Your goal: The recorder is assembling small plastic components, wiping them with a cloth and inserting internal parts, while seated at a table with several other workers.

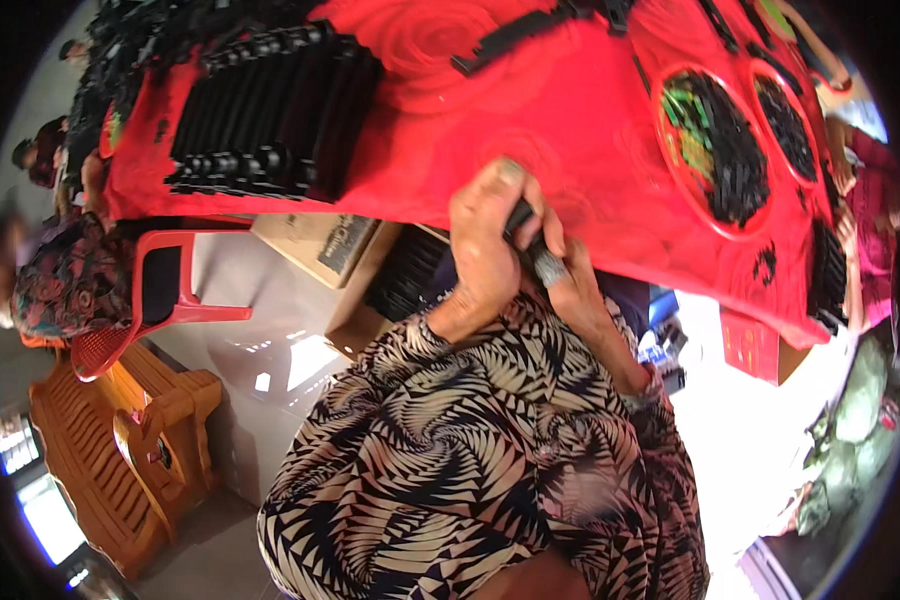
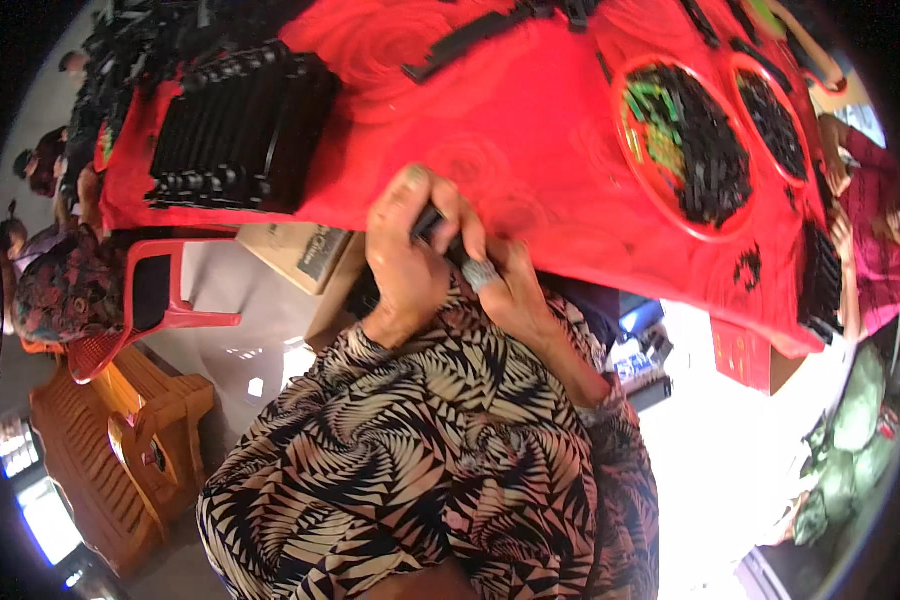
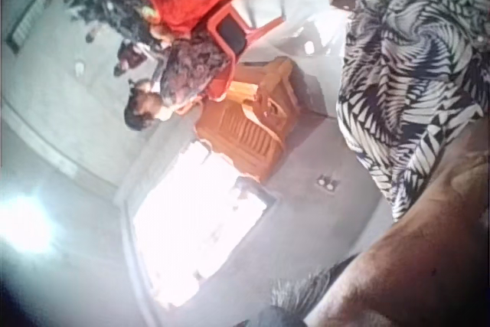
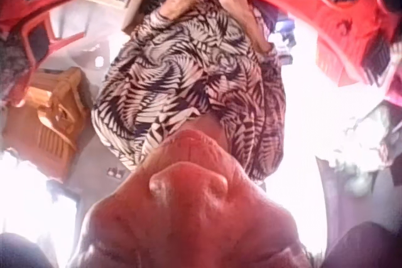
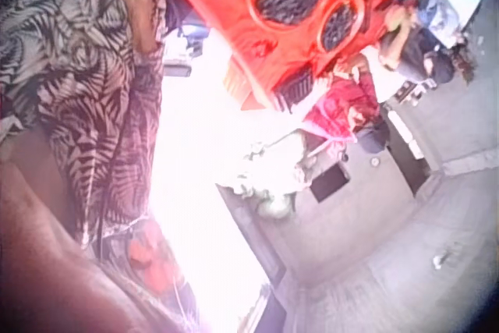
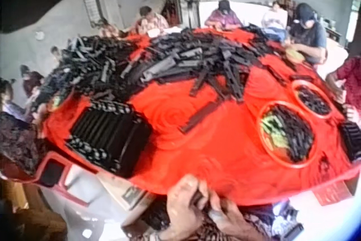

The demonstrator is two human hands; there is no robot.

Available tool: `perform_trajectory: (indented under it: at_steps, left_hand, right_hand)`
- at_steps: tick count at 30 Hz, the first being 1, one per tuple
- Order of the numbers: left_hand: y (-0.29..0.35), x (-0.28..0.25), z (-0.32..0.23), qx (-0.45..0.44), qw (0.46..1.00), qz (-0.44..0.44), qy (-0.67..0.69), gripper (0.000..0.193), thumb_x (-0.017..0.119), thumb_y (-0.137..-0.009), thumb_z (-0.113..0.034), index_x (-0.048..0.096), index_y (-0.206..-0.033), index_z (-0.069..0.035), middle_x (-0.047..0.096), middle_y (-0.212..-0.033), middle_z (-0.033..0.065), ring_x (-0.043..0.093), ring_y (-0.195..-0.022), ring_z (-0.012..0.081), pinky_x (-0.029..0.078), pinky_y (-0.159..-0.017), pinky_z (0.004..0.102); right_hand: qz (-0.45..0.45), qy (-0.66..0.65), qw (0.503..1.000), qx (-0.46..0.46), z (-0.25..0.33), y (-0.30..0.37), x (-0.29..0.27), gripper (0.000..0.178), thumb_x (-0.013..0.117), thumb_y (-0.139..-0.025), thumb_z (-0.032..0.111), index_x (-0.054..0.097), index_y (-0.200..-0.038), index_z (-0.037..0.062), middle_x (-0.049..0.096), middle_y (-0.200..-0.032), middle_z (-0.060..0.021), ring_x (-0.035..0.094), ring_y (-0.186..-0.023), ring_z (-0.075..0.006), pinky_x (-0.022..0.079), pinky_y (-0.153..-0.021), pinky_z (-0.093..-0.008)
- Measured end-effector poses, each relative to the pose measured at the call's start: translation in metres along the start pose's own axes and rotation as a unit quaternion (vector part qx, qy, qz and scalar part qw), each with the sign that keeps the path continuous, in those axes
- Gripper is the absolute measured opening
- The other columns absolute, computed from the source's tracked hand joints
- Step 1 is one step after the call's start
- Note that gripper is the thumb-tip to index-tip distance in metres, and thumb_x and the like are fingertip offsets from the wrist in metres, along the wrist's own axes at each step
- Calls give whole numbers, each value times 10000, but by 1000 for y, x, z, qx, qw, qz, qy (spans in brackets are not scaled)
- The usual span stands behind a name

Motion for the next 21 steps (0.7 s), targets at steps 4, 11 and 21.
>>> perform_trajectory:
  at_steps: [4,11,21]
  left_hand:
    - [-20,-12,7,-20,999,17,42,355,440,-982,-304,467,-739,-46,386,-554,42,506,-465,208,394,-473,297]
    - [-45,-34,12,-68,981,11,180,308,448,-990,-305,471,-775,-86,338,-551,10,423,-514,204,387,-599,340]
    - [-50,-45,17,-89,973,42,210,260,451,-1008,-279,501,-862,-69,357,-624,2,376,-551,160,343,-580,315]
  right_hand:
    - [47,59,990,118,10,-9,-5,172,515,-915,77,593,-1005,-48,594,-690,-108,560,-595,-168,416,-533,-349]
    - [46,-79,987,135,24,-2,-6,323,563,-958,10,511,-1272,-47,653,-1044,-108,647,-842,-128,518,-754,-253]
    - [43,-47,983,174,25,-4,-1,374,572,-945,-22,477,-1304,-70,654,-1120,-142,672,-909,-157,525,-802,-271]
Point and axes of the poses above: each hand's wrist, its own y-axis away from the middle knuckle, its own x-axis out of the palm, z = x × y, the point moved 3 cm from there along -y, towards the middle knuckle
